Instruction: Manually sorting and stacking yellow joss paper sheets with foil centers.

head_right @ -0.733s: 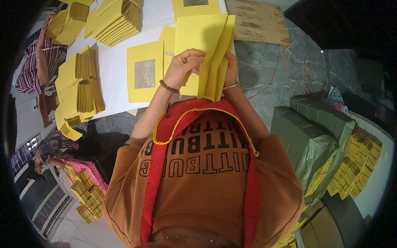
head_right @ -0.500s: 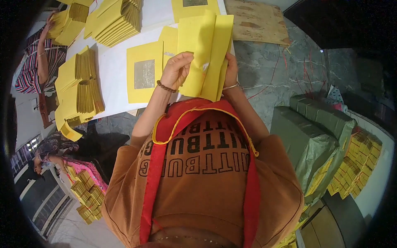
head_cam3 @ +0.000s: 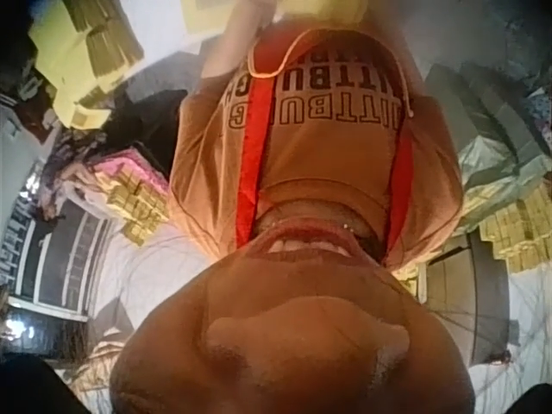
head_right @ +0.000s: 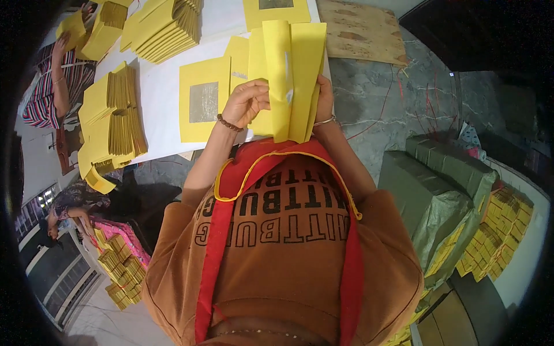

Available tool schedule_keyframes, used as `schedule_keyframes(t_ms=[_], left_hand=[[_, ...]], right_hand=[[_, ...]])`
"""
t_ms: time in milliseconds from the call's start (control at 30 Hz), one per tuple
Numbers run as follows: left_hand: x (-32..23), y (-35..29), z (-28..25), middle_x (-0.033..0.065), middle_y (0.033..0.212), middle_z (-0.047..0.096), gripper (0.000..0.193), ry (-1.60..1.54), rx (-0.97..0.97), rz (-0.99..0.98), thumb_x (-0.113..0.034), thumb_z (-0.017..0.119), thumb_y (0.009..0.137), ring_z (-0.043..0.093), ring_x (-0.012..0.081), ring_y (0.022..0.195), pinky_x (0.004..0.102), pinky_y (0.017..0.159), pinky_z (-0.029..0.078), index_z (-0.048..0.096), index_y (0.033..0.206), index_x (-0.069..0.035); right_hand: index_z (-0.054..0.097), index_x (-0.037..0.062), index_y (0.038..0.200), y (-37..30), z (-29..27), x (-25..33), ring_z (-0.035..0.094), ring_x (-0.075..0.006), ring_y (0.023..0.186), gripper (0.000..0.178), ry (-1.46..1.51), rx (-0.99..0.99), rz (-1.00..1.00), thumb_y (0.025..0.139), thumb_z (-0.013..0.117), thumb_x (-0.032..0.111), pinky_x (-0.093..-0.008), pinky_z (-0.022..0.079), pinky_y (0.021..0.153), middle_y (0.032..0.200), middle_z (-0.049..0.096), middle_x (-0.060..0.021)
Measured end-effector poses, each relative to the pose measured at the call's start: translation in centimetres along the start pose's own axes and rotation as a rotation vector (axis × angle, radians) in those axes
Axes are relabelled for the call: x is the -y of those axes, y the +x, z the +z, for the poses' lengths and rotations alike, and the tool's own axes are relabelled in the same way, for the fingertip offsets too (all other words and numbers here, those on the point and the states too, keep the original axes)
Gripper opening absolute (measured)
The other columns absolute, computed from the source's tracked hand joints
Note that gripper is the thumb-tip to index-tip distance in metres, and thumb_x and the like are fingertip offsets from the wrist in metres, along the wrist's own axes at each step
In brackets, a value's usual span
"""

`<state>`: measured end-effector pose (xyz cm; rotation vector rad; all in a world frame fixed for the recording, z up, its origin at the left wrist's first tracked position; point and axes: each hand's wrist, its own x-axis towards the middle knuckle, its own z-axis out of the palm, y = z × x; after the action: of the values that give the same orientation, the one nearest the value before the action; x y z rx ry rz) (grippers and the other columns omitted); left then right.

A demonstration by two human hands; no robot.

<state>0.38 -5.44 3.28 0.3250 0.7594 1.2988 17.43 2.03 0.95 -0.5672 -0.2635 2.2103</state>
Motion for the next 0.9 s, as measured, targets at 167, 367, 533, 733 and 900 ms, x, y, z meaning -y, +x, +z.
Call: schedule_keyframes(t_ms=[167,367,533,733,900], left_hand=[[-0.2,-0.3,0.6,0.0107,0.075,0.061,0.011,0.040,-0.009,-0.026,-0.005,0.053,0.081,0.062,0.0175,0.067,0.0273,0.062,0.053,0.057,0.087,0.004],[-0.4,-0.3,1.2,0.0112,0.077,0.060,0.011,0.117,0.047,-0.034,-0.006,0.055,0.081,0.062,0.0177,0.070,0.0266,0.063,0.053,0.057,0.085,0.004],[-0.4,-0.2,1.6,0.0101,0.077,0.059,0.010,0.153,0.075,-0.027,-0.005,0.056,0.080,0.061,0.0171,0.070,0.0260,0.064,0.052,0.057,0.083,0.004],[-0.6,0.0,2.4,0.0097,0.076,0.057,0.007,0.112,0.081,-0.040,0.001,0.052,0.080,0.062,0.0189,0.070,0.0259,0.063,0.054,0.056,0.082,0.006],[-0.5,-0.2,2.0,0.0099,0.077,0.058,0.008,0.136,0.088,-0.027,-0.002,0.053,0.080,0.062,0.0179,0.070,0.0264,0.064,0.053,0.057,0.083,0.005]], right_hand=[[0.053,0.0030,0.102,-0.3,1.4,0.4,0.057,-0.0186,0.087,0.036,0.064,0.140,0.064,0.086,0.037,0.031,-0.0287,0.045,0.079,0.096,0.059,-0.0083],[0.053,0.0032,0.104,-0.4,1.4,0.3,0.057,-0.0189,0.088,0.037,0.046,0.093,0.049,0.086,0.037,0.032,-0.0297,0.045,0.078,0.098,0.059,-0.0086],[0.053,0.0032,0.105,-0.4,1.0,0.4,0.057,-0.0193,0.088,0.038,0.058,0.154,0.075,0.085,0.037,0.032,-0.0302,0.046,0.079,0.099,0.059,-0.0092],[0.053,0.0034,0.105,-0.3,0.5,0.3,0.058,-0.0196,0.087,0.038,0.047,0.155,0.066,0.086,0.036,0.032,-0.0301,0.046,0.078,0.099,0.059,-0.0090],[0.052,0.0034,0.105,-0.5,1.0,0.5,0.057,-0.0193,0.088,0.038,-0.010,0.130,0.053,0.086,0.036,0.032,-0.0290,0.046,0.077,0.098,0.059,-0.0086]])
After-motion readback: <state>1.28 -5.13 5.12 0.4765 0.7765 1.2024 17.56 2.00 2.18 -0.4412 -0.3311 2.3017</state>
